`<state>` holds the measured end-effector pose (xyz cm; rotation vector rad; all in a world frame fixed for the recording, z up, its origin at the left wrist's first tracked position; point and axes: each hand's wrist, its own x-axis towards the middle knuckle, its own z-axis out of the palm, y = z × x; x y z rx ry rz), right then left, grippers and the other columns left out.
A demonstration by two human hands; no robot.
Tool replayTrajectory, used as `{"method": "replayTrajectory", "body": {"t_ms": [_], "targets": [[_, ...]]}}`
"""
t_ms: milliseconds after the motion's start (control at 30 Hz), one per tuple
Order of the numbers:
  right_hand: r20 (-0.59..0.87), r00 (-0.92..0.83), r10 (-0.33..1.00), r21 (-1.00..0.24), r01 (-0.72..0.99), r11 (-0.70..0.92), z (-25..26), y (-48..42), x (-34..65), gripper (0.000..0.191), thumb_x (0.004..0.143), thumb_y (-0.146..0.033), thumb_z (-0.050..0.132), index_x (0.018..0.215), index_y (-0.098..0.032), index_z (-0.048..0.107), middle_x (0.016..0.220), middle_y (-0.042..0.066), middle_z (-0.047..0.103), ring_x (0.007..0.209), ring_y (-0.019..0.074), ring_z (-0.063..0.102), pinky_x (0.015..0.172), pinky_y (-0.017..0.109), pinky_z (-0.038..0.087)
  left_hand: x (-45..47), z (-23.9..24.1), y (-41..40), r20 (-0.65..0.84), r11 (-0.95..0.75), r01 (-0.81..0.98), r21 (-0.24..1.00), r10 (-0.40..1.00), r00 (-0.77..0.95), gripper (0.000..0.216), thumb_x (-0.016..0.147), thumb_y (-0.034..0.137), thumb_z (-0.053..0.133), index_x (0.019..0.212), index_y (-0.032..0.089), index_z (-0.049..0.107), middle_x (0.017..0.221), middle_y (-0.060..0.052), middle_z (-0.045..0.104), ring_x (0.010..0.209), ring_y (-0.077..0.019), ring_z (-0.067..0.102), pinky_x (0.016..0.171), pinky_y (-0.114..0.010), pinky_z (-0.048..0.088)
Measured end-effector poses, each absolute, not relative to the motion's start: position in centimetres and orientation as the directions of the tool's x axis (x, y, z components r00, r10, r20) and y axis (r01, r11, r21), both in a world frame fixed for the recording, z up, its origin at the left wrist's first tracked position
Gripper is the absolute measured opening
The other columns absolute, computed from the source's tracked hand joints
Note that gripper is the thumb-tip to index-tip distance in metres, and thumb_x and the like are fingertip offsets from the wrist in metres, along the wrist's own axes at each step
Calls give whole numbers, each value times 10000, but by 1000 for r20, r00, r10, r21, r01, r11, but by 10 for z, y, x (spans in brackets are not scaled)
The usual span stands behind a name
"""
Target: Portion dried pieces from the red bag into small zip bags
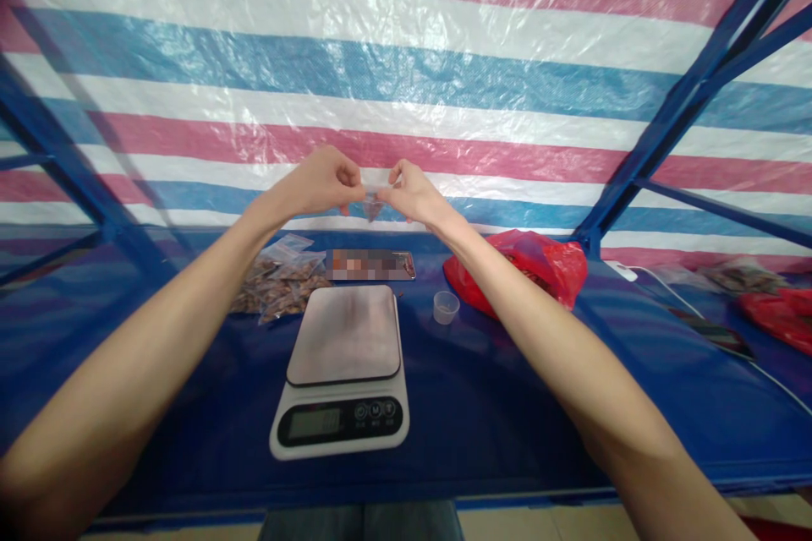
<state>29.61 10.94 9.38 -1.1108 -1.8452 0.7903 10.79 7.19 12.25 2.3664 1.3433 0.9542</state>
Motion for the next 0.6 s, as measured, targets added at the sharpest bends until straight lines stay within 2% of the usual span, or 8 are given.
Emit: {"method": "replayTrajectory", "body": {"t_ms": [67,167,267,333,400,467,600], "targets": [[337,-261,905,-859,307,409,97,109,297,331,863,-168,779,914,-262,465,591,-81,491,446,105,423,379,223,321,108,123,73,407,-569,635,523,821,400,243,783,192,614,542,174,601,523,-14,609,568,-130,600,559,-264,411],[285,-410,866,-947,18,320,105,106,302,259,994,-430,710,950,-246,533,702,-15,605,597,144,582,513,244,487,106,126,73,437,-620,551,558,785,440,221,822,193,586,619,159,666,640,-36,687,626,-125,613,622,-270,461],[171,-579,797,-984,-142,108,104,107,304,456,1027,-681,566,1029,-228,623,909,70,737,818,209,708,735,335,616,103,129,73,491,-625,481,615,781,387,211,834,208,580,638,159,639,681,-44,693,680,-139,658,668,-275,515],[72,-648,758,-988,-152,-36,98,110,303,537,1029,-729,509,1078,-214,652,971,97,768,866,233,735,796,384,637,101,129,73,499,-600,430,674,800,333,198,846,217,580,663,156,624,699,-50,701,701,-143,685,674,-268,542],[-24,-698,716,-976,-138,-166,89,114,300,566,1044,-725,476,1098,-193,661,982,119,781,892,251,759,797,396,648,99,129,74,500,-571,392,721,821,276,176,856,222,581,701,151,626,733,-57,722,706,-137,698,673,-255,558],[-59,-704,708,-951,-176,-255,83,116,295,504,1079,-653,480,1102,-181,655,941,113,785,898,245,778,783,366,658,98,129,74,500,-553,370,747,833,237,165,864,222,579,724,148,624,771,-65,741,698,-135,707,659,-249,562],[20,-568,823,-880,-401,-255,86,112,286,201,1143,-305,488,1087,-173,628,755,12,748,660,117,728,649,195,626,97,132,72,507,-547,359,756,837,208,189,875,209,570,698,150,601,731,-66,719,641,-139,710,575,-228,509]]}}
